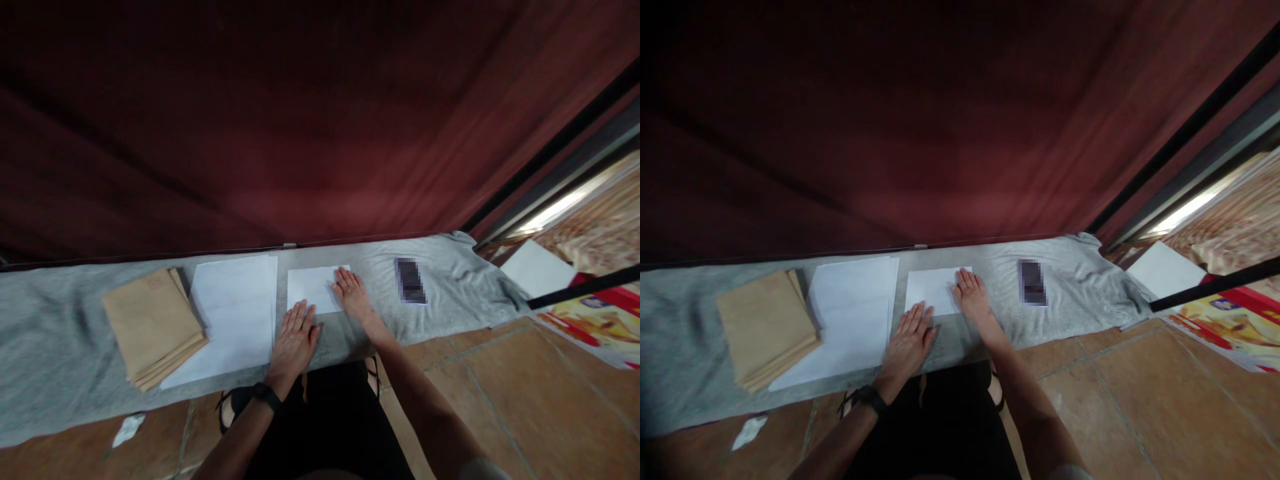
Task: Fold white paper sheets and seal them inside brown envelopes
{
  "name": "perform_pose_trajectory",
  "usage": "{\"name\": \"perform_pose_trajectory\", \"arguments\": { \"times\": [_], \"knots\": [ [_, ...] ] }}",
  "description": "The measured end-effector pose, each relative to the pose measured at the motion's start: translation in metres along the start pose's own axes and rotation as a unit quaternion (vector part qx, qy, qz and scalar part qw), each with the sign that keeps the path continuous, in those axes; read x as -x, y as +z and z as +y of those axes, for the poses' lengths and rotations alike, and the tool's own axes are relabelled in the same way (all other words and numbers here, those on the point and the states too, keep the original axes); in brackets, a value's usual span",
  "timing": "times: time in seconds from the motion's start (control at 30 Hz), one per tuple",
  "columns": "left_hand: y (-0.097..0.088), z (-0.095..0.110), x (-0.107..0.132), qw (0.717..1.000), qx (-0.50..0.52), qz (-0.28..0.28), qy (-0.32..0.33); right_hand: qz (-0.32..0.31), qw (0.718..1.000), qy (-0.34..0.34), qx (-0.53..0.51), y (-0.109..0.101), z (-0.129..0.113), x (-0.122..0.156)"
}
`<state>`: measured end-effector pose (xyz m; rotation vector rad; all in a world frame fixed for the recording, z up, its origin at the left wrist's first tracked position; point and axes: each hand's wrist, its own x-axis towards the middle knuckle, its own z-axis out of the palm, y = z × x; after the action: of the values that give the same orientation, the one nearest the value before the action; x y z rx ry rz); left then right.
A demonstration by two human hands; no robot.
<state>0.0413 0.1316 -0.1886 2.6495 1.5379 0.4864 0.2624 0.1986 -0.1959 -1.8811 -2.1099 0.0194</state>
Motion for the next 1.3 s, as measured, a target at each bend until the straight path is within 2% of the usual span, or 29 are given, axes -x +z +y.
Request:
{"name": "perform_pose_trajectory", "arguments": {
  "times": [0.17,0.27,0.33,0.5,0.63,0.73,0.83,0.93,1.07,1.3],
  "knots": [
    [0.001,0.0,0.0,1.0,-0.002,-0.001,0.0,0.018,0.999,0.043,0.019,-0.001,0.016,-0.012],
    [0.0,0.0,0.0,1.0,-0.005,0.0,0.0,0.033,0.997,0.068,0.021,-0.004,0.011,-0.006],
    [-0.001,0.001,0.0,1.0,-0.006,0.0,-0.002,0.035,0.997,0.065,0.015,-0.007,0.0,0.008],
    [-0.002,0.0,0.001,1.0,0.003,-0.009,-0.007,0.002,0.999,-0.034,-0.004,-0.009,-0.035,0.059],
    [0.0,0.003,0.001,1.0,0.002,-0.011,-0.021,-0.007,0.998,-0.055,-0.01,-0.009,-0.044,0.083],
    [0.007,0.014,-0.011,0.999,0.005,-0.003,-0.041,-0.012,0.999,-0.05,-0.008,-0.008,-0.043,0.084],
    [0.016,0.029,-0.036,0.999,0.024,-0.011,-0.02,-0.015,0.998,-0.054,-0.005,-0.008,-0.042,0.083],
    [0.025,0.035,-0.062,0.999,0.041,-0.024,-0.012,-0.017,0.998,-0.065,0.001,-0.009,-0.043,0.083],
    [0.032,0.025,-0.081,0.999,0.039,-0.028,-0.021,-0.018,0.998,-0.066,0.003,-0.011,-0.045,0.082],
    [0.036,-0.005,-0.093,0.999,0.02,-0.011,-0.043,-0.006,0.999,-0.035,-0.019,-0.015,-0.049,0.08]
  ]
}}
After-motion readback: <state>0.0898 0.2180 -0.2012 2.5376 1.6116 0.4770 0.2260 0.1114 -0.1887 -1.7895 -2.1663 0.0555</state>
